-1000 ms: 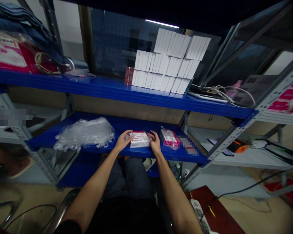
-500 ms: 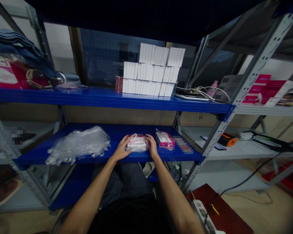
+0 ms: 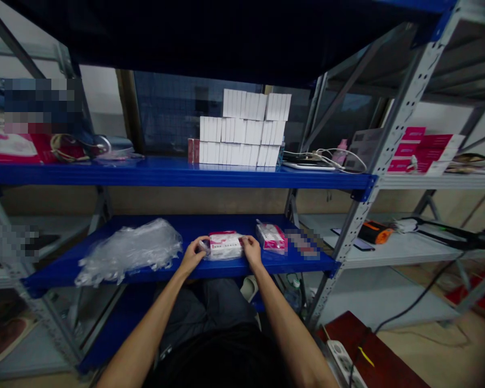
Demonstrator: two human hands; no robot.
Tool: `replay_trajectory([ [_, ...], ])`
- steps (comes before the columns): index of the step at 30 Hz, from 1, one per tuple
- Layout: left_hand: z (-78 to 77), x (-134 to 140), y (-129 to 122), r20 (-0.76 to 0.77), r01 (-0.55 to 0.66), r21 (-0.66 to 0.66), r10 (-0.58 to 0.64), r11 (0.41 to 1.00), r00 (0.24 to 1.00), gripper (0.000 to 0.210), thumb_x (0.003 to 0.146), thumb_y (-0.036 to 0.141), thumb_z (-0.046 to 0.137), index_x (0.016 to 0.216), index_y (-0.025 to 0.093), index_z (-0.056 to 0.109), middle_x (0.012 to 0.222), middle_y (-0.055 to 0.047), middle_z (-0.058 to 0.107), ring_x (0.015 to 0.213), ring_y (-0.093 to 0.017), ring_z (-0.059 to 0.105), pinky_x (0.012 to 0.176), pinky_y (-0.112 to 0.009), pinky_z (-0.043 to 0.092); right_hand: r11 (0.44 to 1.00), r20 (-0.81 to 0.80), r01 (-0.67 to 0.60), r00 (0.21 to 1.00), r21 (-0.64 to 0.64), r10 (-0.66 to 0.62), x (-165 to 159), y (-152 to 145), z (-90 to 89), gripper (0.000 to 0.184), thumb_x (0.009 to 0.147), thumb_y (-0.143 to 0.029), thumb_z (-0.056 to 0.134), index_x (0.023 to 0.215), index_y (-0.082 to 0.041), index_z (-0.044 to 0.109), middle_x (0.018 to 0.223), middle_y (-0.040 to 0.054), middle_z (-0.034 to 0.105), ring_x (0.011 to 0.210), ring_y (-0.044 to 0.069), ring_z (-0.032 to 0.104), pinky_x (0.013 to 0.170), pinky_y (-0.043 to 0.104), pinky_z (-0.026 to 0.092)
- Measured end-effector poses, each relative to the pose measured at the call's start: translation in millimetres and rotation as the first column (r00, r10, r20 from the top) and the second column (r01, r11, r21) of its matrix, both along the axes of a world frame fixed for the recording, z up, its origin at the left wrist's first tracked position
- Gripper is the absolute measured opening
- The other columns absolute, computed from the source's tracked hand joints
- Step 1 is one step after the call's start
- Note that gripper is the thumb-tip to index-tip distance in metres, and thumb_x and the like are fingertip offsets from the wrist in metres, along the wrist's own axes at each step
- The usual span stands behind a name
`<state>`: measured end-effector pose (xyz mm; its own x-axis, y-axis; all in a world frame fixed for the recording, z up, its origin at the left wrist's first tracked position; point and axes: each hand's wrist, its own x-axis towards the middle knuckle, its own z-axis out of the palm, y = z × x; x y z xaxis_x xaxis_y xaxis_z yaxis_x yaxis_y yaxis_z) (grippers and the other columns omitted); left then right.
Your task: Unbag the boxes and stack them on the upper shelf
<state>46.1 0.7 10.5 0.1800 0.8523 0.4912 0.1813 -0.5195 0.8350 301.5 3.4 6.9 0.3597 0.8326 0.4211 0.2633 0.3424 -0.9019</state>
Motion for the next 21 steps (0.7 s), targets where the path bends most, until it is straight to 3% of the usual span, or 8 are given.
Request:
replay_trajectory([
  [3, 21.2, -2, -15, -0.131, -0.005, 0.150, 0.025, 0.989, 0.991, 0.016, 0.072, 0.021, 0.062, 0.083, 0.021, 0.074, 0.104, -0.008, 0.068, 0.110, -0.030, 0.059, 0.106, -0.047, 0.043, 0.997, -0.053, 0.074, 0.996, 0.023, -0.072, 0, -6, 12.0, 0.034, 0.085, -0.050, 0.047, 0.096, -0.023, 0.064, 0.086, 0.0062, 0.072, 0.086, 0.025, 0.069, 0.076, 0.034, 0.054],
  [7, 63.5, 0, -33, -0.261, 0.125, 0.321, -0.039, 0.939, 0.965, 0.041, 0.086, 0.028, 0.062, 0.125, 0.024, 0.069, 0.136, -0.010, 0.064, 0.136, -0.031, 0.049, 0.118, -0.046, 0.034, 0.967, 0.069, 0.153, 0.983, 0.205, -0.171, -4, -37, 41.5, 0.041, 0.084, -0.030, 0.049, 0.123, -0.024, 0.060, 0.123, 0.0097, 0.068, 0.119, 0.026, 0.060, 0.101, 0.038, 0.047],
  [9, 81.3, 5, -36, -0.405, 0.228, 0.270, -0.105, 0.936, 0.908, 0.038, 0.091, 0.033, 0.060, 0.128, 0.026, 0.068, 0.131, -0.009, 0.069, 0.129, -0.029, 0.058, 0.114, -0.041, 0.039, 0.968, 0.347, -0.045, 0.937, 0.245, -0.044, -9, -51, 59.3, 0.040, 0.085, -0.022, 0.047, 0.121, -0.023, 0.063, 0.120, 0.0092, 0.069, 0.115, 0.025, 0.062, 0.101, 0.037, 0.046],
  [11, 90.7, 9, -32, -0.570, 0.308, 0.156, -0.169, 0.939, 0.804, 0.026, 0.092, 0.038, 0.061, 0.109, 0.026, 0.076, 0.104, -0.007, 0.077, 0.103, -0.027, 0.070, 0.099, -0.036, 0.049, 0.953, 0.616, -0.289, 0.769, 0.095, 0.172, -12, -58, 74.3, 0.038, 0.084, -0.018, 0.051, 0.118, -0.023, 0.067, 0.112, 0.0084, 0.072, 0.104, 0.025, 0.066, 0.094, 0.034, 0.048],
  [13, 91.3, 10, -24, -0.660, 0.310, 0.088, -0.178, 0.947, 0.730, 0.019, 0.088, 0.040, 0.065, 0.087, 0.026, 0.077, 0.076, -0.005, 0.074, 0.079, -0.025, 0.070, 0.084, -0.032, 0.052, 0.909, 0.764, -0.413, 0.565, -0.065, 0.311, -14, -57, 83.4, 0.039, 0.078, -0.017, 0.061, 0.117, -0.022, 0.069, 0.110, 0.0087, 0.073, 0.099, 0.026, 0.067, 0.090, 0.033, 0.048],
  [16, 82.9, 5, -10, -0.682, 0.228, 0.115, -0.090, 0.967, 0.726, 0.012, 0.079, 0.036, 0.072, 0.072, 0.027, 0.073, 0.068, -0.005, 0.070, 0.069, -0.024, 0.069, 0.074, -0.030, 0.051, 0.871, 0.865, -0.470, 0.369, -0.141, 0.339, -9, -47, 87.0, 0.047, 0.070, -0.013, 0.070, 0.117, -0.023, 0.071, 0.113, 0.0092, 0.073, 0.101, 0.026, 0.068, 0.091, 0.034, 0.048],
  [19, 73.2, -3, -1, -0.698, 0.156, 0.144, -0.011, 0.977, 0.716, 0.012, 0.072, 0.035, 0.078, 0.069, 0.027, 0.071, 0.067, -0.006, 0.069, 0.069, -0.027, 0.070, 0.073, -0.034, 0.051, 0.862, 0.887, -0.473, 0.301, -0.181, 0.351, 0, -36, 85.8, 0.050, 0.071, -0.010, 0.067, 0.118, -0.024, 0.073, 0.116, 0.0081, 0.074, 0.100, 0.025, 0.070, 0.088, 0.033, 0.049],
  [21, 68.2, -7, 3, -0.706, 0.117, 0.158, 0.029, 0.981, 0.708, 0.020, 0.067, 0.038, 0.084, 0.079, 0.026, 0.073, 0.070, -0.008, 0.069, 0.073, -0.032, 0.072, 0.075, -0.038, 0.052, 0.851, 0.855, -0.481, 0.332, -0.210, 0.398, 4, -30, 84.1, 0.045, 0.073, -0.015, 0.066, 0.117, -0.025, 0.074, 0.117, 0.0071, 0.075, 0.101, 0.026, 0.071, 0.088, 0.033, 0.050],
])
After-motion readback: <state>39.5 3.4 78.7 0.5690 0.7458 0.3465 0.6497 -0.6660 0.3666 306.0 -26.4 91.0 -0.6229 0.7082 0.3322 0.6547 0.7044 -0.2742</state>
